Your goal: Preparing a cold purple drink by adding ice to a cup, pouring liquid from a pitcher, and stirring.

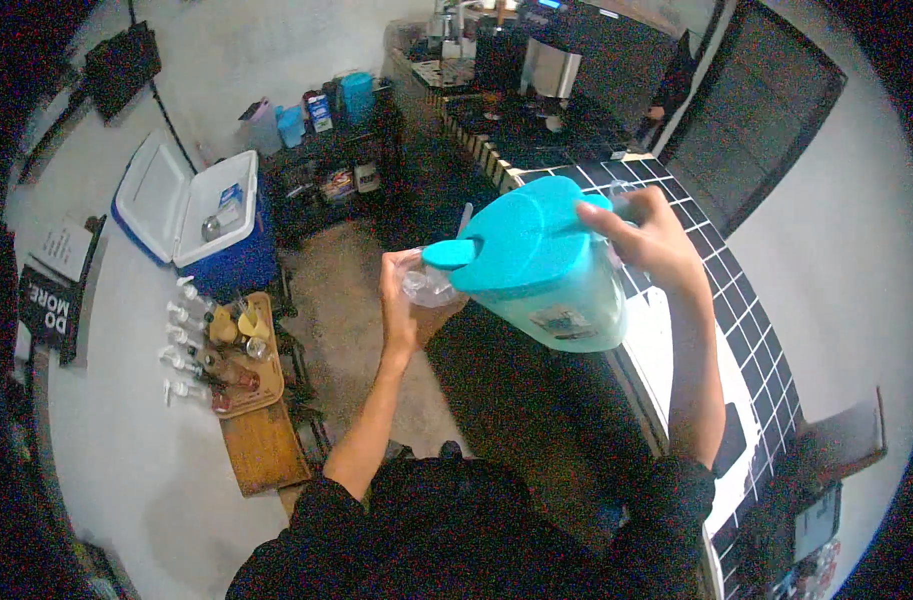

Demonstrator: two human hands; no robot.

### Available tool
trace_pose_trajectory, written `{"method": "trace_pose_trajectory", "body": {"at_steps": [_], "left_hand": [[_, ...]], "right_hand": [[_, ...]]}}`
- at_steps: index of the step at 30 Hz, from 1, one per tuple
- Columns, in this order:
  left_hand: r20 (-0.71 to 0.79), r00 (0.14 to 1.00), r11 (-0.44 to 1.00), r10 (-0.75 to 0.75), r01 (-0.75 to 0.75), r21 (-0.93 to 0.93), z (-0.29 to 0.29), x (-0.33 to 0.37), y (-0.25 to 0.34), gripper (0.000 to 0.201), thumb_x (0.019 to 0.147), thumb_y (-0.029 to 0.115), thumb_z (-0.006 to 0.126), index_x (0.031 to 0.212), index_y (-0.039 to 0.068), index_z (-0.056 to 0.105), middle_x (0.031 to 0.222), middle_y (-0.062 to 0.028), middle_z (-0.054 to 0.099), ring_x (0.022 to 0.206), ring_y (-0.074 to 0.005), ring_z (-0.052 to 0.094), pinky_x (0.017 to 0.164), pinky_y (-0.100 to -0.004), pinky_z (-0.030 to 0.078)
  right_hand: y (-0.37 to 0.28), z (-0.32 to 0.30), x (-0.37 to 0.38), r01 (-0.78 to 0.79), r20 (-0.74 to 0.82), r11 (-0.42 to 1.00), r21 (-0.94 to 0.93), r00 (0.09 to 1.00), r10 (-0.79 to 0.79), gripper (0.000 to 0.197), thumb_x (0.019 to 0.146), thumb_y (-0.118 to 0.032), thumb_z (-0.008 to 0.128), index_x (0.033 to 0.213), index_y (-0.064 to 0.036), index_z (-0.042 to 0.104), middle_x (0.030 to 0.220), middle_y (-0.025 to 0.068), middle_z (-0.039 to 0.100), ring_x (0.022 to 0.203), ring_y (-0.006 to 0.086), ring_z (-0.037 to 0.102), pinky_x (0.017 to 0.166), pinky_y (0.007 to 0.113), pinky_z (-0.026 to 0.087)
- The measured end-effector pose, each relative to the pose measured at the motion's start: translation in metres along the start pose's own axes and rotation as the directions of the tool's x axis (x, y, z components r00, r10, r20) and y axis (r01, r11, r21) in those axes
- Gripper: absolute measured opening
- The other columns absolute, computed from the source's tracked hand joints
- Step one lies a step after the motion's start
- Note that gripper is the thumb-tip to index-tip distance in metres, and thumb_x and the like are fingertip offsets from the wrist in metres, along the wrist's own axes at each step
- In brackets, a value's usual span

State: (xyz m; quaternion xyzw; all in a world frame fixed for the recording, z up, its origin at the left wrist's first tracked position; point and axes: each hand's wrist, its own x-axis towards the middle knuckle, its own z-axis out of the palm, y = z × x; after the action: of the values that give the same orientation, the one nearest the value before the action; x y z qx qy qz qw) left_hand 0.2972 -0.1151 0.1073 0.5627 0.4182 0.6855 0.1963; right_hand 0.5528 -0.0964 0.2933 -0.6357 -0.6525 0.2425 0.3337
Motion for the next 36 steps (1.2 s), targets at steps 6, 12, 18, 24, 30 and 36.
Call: {"method": "trace_pose_trajectory", "body": {"at_steps": [6, 12, 18, 24, 30, 36], "left_hand": [[-0.028, 0.999, 0.997, -0.021, 0.018, -0.078, -0.007, -0.003, -0.003, 0.069, 0.058, 0.016, 0.089, 0.108, 0.003, 0.043, 0.104, -0.0133, 0.061, 0.099, -0.0237, 0.061, 0.086, -0.0370, 0.050], [-0.058, 0.998, 0.999, 0.034, -0.036, -0.034, -0.011, -0.005, 0.003, 0.068, 0.059, 0.013, 0.089, 0.108, 0.003, 0.043, 0.104, -0.0131, 0.061, 0.097, -0.0230, 0.061, 0.087, -0.0375, 0.050], [-0.053, 0.997, 0.994, 0.056, -0.061, -0.086, 0.000, -0.008, -0.008, 0.069, 0.059, 0.016, 0.089, 0.109, 0.003, 0.043, 0.105, -0.0121, 0.059, 0.099, -0.0223, 0.060, 0.087, -0.0374, 0.050], [-0.057, 0.998, 0.999, -0.036, 0.034, -0.029, 0.007, -0.013, 0.004, 0.069, 0.060, 0.021, 0.090, 0.108, 0.003, 0.043, 0.105, -0.0114, 0.059, 0.099, -0.0210, 0.059, 0.088, -0.0364, 0.049], [-0.058, 0.996, 0.997, -0.075, 0.074, -0.019, 0.013, -0.016, -0.004, 0.072, 0.061, 0.028, 0.090, 0.109, 0.003, 0.042, 0.105, -0.0129, 0.058, 0.099, -0.0213, 0.059, 0.087, -0.0374, 0.049], [-0.022, 0.999, 0.998, -0.046, 0.047, 0.038, 0.016, -0.009, -0.001, 0.075, 0.061, 0.035, 0.089, 0.110, 0.004, 0.041, 0.107, -0.0126, 0.057, 0.099, -0.0223, 0.059, 0.086, -0.0383, 0.050]], "right_hand": [[-0.035, 0.012, 0.018, 0.235, 0.123, 0.936, -0.261, 0.970, -0.209, 0.093, 0.064, -0.065, 0.074, 0.109, 0.0126, 0.052, 0.095, 0.0222, 0.058, 0.081, 0.0267, 0.062, 0.065, 0.034, 0.052], [-0.062, 0.015, 0.018, 0.316, 0.176, 0.883, -0.348, 0.947, -0.269, 0.105, 0.058, -0.076, 0.070, 0.110, 0.0139, 0.056, 0.102, 0.0273, 0.062, 0.098, 0.0339, 0.063, 0.084, 0.039, 0.051], [-0.083, 0.011, 0.022, 0.340, 0.304, 0.874, -0.347, 0.923, -0.238, 0.114, 0.055, -0.080, 0.069, 0.118, 0.0140, 0.051, 0.106, 0.0313, 0.057, 0.101, 0.0388, 0.060, 0.079, 0.044, 0.052], [-0.093, 0.012, 0.026, 0.426, 0.384, 0.831, -0.358, 0.878, -0.285, 0.109, 0.055, -0.079, 0.070, 0.111, 0.0134, 0.055, 0.097, 0.0273, 0.059, 0.093, 0.0360, 0.063, 0.074, 0.039, 0.053], [-0.088, 0.014, 0.033, 0.464, 0.290, 0.793, -0.395, 0.882, -0.371, 0.107, 0.055, -0.078, 0.071, 0.108, 0.0134, 0.056, 0.096, 0.0264, 0.059, 0.092, 0.0343, 0.063, 0.072, 0.037, 0.053], [-0.089, 0.012, 0.038, 0.507, 0.287, 0.746, -0.432, 0.861, -0.419, 0.106, 0.056, -0.078, 0.071, 0.108, 0.0132, 0.058, 0.093, 0.0252, 0.060, 0.089, 0.0327, 0.064, 0.070, 0.036, 0.054]]}}
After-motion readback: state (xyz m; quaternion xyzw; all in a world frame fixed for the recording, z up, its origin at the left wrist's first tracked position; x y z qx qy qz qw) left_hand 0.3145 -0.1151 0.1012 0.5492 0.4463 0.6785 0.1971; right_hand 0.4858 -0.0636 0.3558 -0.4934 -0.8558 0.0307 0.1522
